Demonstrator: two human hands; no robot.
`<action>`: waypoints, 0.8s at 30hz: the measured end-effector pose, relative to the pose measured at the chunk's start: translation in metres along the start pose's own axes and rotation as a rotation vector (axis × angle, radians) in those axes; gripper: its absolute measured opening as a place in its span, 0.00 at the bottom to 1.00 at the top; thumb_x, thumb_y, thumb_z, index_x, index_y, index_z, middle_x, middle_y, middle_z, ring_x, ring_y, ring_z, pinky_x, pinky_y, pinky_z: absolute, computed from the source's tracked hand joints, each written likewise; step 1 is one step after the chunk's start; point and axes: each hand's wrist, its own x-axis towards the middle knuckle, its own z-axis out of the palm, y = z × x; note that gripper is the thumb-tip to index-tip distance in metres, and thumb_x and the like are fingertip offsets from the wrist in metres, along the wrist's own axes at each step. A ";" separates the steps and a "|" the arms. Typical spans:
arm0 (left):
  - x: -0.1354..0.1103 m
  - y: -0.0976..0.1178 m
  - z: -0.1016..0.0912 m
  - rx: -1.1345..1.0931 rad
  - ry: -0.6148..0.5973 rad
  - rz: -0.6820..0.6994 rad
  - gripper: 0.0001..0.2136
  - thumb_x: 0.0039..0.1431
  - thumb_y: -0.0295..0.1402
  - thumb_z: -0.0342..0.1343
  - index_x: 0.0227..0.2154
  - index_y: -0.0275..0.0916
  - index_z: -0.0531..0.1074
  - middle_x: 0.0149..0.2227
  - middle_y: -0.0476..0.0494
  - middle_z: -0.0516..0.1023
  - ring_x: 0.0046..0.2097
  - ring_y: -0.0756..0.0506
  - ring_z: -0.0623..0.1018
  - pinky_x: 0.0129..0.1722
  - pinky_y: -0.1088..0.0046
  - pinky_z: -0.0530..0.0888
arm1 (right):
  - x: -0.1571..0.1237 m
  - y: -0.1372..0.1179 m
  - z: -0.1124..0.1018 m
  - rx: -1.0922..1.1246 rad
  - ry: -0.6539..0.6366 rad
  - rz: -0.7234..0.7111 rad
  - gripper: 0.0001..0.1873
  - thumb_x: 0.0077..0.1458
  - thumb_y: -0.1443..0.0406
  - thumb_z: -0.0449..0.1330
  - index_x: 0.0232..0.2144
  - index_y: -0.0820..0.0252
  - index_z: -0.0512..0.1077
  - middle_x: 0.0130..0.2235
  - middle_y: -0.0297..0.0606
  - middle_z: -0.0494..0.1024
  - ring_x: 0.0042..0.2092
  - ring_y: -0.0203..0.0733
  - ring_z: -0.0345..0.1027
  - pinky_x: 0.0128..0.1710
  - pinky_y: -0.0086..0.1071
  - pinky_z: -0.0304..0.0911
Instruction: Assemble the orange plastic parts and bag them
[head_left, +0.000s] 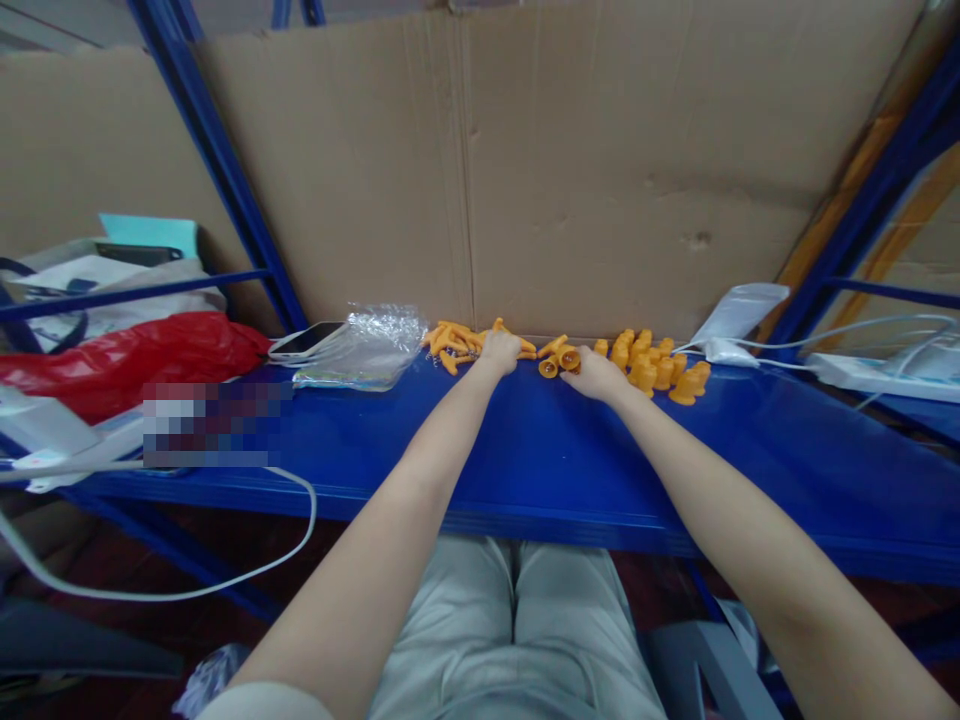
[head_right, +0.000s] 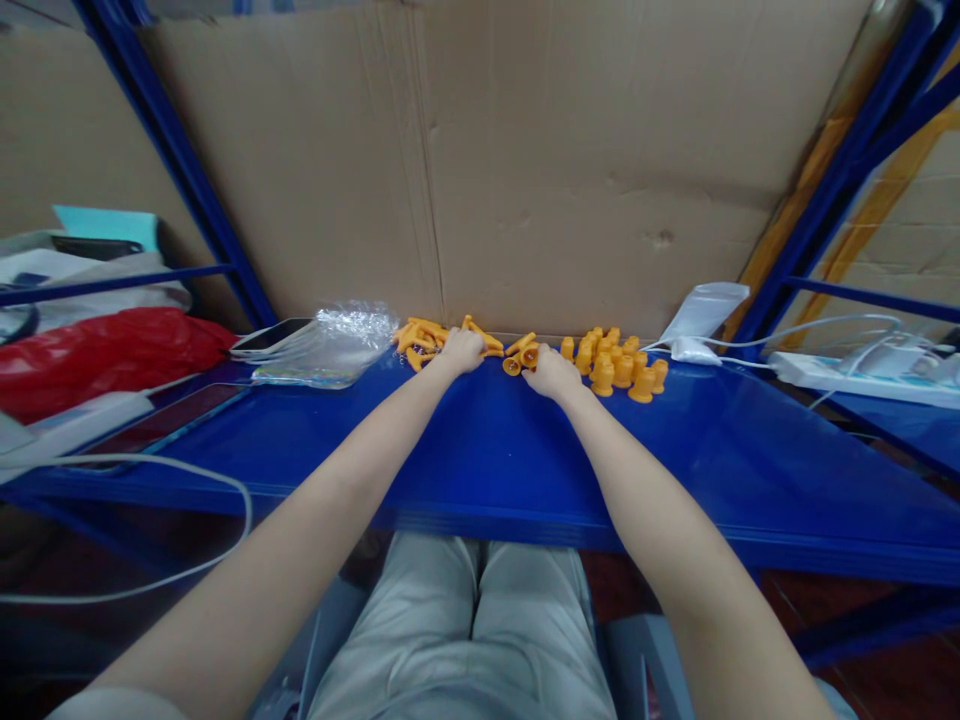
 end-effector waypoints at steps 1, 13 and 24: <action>-0.001 0.000 0.000 -0.020 0.004 -0.008 0.15 0.62 0.27 0.51 0.45 0.34 0.81 0.49 0.30 0.81 0.55 0.36 0.76 0.55 0.61 0.67 | 0.000 0.000 0.000 -0.001 -0.005 0.006 0.24 0.60 0.60 0.57 0.56 0.66 0.66 0.57 0.56 0.75 0.58 0.57 0.70 0.52 0.41 0.66; -0.001 -0.012 0.002 -0.231 0.146 -0.057 0.15 0.63 0.29 0.52 0.47 0.40 0.81 0.48 0.38 0.82 0.52 0.41 0.79 0.52 0.69 0.73 | -0.004 -0.003 -0.003 -0.017 0.011 0.000 0.25 0.61 0.60 0.57 0.57 0.66 0.66 0.57 0.56 0.74 0.57 0.57 0.70 0.52 0.42 0.66; -0.024 -0.022 -0.024 -0.846 0.157 -0.179 0.04 0.54 0.26 0.62 0.30 0.35 0.82 0.27 0.46 0.81 0.29 0.50 0.77 0.38 0.71 0.75 | -0.003 -0.005 0.005 -0.064 0.342 -0.336 0.22 0.61 0.65 0.53 0.56 0.65 0.69 0.58 0.57 0.73 0.59 0.59 0.65 0.54 0.50 0.61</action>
